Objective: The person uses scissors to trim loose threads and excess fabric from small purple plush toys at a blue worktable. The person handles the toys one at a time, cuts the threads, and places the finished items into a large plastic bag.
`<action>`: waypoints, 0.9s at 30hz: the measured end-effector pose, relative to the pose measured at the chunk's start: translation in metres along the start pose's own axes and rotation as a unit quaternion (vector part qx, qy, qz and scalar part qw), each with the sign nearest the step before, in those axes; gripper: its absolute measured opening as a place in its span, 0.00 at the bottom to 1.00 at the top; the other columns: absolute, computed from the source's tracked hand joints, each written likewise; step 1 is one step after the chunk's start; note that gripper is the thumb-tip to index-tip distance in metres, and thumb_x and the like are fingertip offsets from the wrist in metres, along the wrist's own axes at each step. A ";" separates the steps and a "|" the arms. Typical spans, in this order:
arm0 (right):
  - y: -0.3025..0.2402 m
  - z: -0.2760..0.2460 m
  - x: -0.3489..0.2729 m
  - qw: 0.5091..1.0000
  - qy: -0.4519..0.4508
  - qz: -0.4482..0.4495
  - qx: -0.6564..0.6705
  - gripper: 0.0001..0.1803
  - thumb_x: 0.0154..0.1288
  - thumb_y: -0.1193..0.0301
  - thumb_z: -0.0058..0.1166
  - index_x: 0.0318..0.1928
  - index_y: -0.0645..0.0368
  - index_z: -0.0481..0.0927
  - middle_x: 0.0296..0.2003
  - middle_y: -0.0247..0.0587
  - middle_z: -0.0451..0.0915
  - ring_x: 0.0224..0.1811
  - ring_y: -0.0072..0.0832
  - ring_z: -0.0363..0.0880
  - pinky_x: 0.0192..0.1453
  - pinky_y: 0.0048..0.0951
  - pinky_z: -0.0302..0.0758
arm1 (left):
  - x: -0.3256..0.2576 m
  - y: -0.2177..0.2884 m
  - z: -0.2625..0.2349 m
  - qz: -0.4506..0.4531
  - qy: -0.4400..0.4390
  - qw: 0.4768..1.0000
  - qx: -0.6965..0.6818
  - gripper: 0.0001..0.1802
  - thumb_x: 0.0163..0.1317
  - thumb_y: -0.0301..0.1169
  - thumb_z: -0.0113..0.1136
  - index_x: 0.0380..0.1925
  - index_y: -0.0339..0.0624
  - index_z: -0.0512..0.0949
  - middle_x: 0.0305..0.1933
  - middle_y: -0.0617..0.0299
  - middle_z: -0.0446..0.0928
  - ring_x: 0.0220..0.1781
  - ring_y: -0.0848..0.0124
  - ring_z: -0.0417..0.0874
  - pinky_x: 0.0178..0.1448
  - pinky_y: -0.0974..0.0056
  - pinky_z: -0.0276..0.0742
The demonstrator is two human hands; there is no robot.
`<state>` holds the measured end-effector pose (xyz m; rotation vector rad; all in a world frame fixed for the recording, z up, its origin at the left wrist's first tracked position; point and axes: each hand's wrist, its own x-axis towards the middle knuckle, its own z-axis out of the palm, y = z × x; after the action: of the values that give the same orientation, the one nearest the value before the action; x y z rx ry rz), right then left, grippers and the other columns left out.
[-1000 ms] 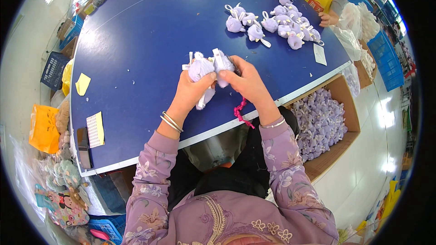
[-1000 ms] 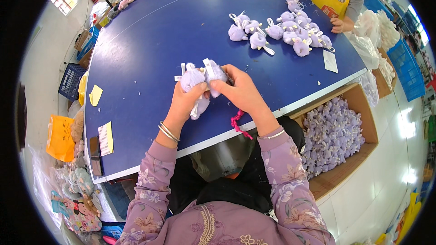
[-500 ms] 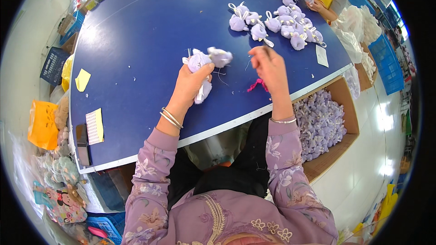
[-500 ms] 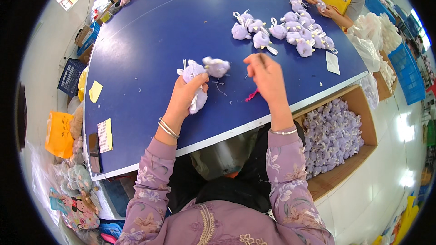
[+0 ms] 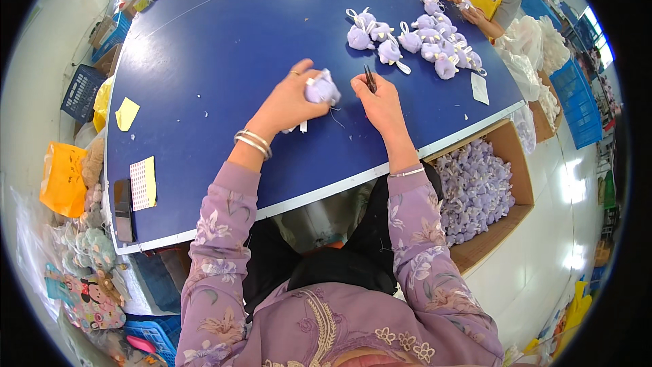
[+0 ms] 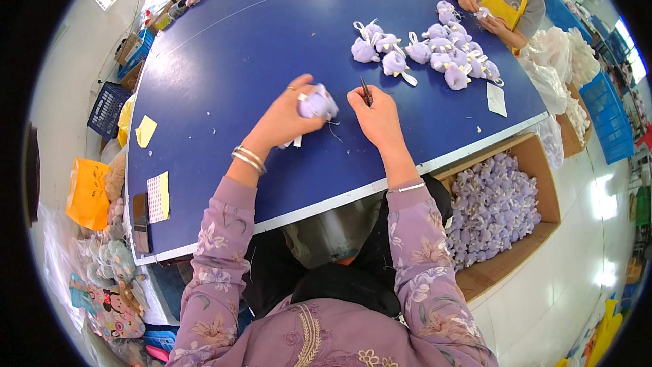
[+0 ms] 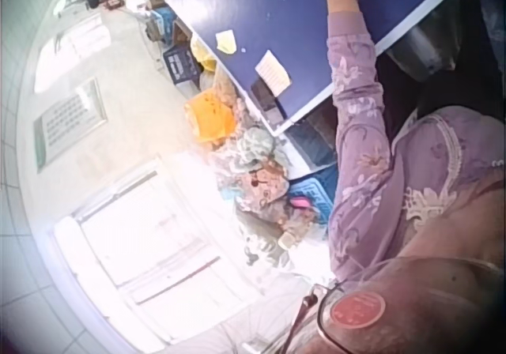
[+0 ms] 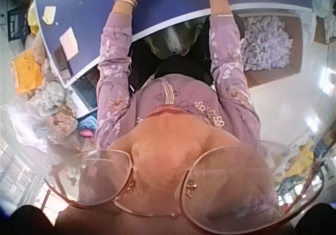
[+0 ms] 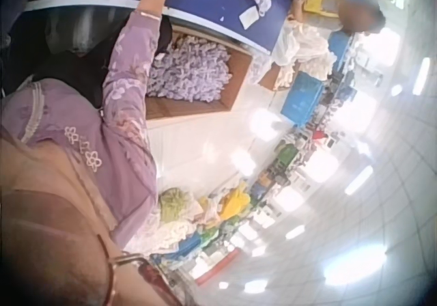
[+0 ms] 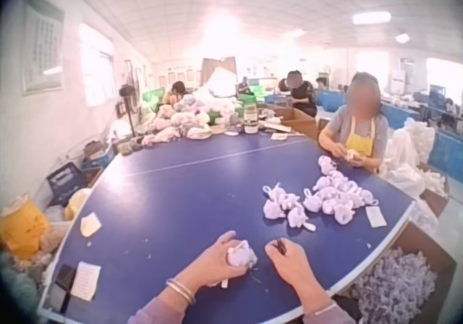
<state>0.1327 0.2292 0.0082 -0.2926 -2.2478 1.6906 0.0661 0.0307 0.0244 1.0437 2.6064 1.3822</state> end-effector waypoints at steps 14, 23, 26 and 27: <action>0.067 -0.024 0.010 0.902 0.040 -0.049 0.426 0.18 0.70 0.66 0.52 0.56 0.61 0.72 0.46 0.40 0.76 0.42 0.25 0.77 0.44 0.28 0.77 | 0.034 0.169 0.014 0.132 -0.155 0.893 -0.401 0.33 0.52 0.31 0.69 0.59 0.33 0.71 0.39 0.56 0.81 0.34 0.74 0.82 0.39 0.67 0.81; -0.013 -0.024 -0.016 0.958 -0.058 0.028 0.278 0.12 0.74 0.65 0.48 0.44 0.61 0.78 0.25 0.29 0.73 0.17 0.10 0.58 0.19 0.16 0.54 | -0.002 0.050 0.022 -0.174 -0.038 0.900 -0.399 0.18 0.68 0.43 0.55 0.35 0.36 0.77 0.24 0.62 0.76 0.22 0.74 0.78 0.28 0.69 0.73; -0.017 -0.020 -0.022 0.973 -0.084 -0.016 0.216 0.12 0.70 0.66 0.55 0.47 0.61 0.79 0.27 0.26 0.73 0.24 0.10 0.63 0.26 0.15 0.60 | -0.011 0.043 0.029 -0.216 -0.019 0.862 -0.459 0.24 0.73 0.48 0.45 0.37 0.36 0.76 0.23 0.61 0.76 0.21 0.72 0.77 0.27 0.68 0.74; -0.018 -0.019 -0.024 0.977 -0.086 -0.037 0.192 0.13 0.68 0.66 0.58 0.47 0.61 0.79 0.27 0.25 0.73 0.27 0.10 0.66 0.29 0.15 0.63 | -0.011 0.042 0.031 -0.218 -0.030 0.854 -0.472 0.25 0.74 0.49 0.43 0.38 0.36 0.76 0.23 0.61 0.76 0.21 0.72 0.77 0.27 0.68 0.74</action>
<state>0.1622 0.2325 0.0277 0.0302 -1.9536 2.1261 0.1074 0.0629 0.0337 0.3047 1.5373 2.0305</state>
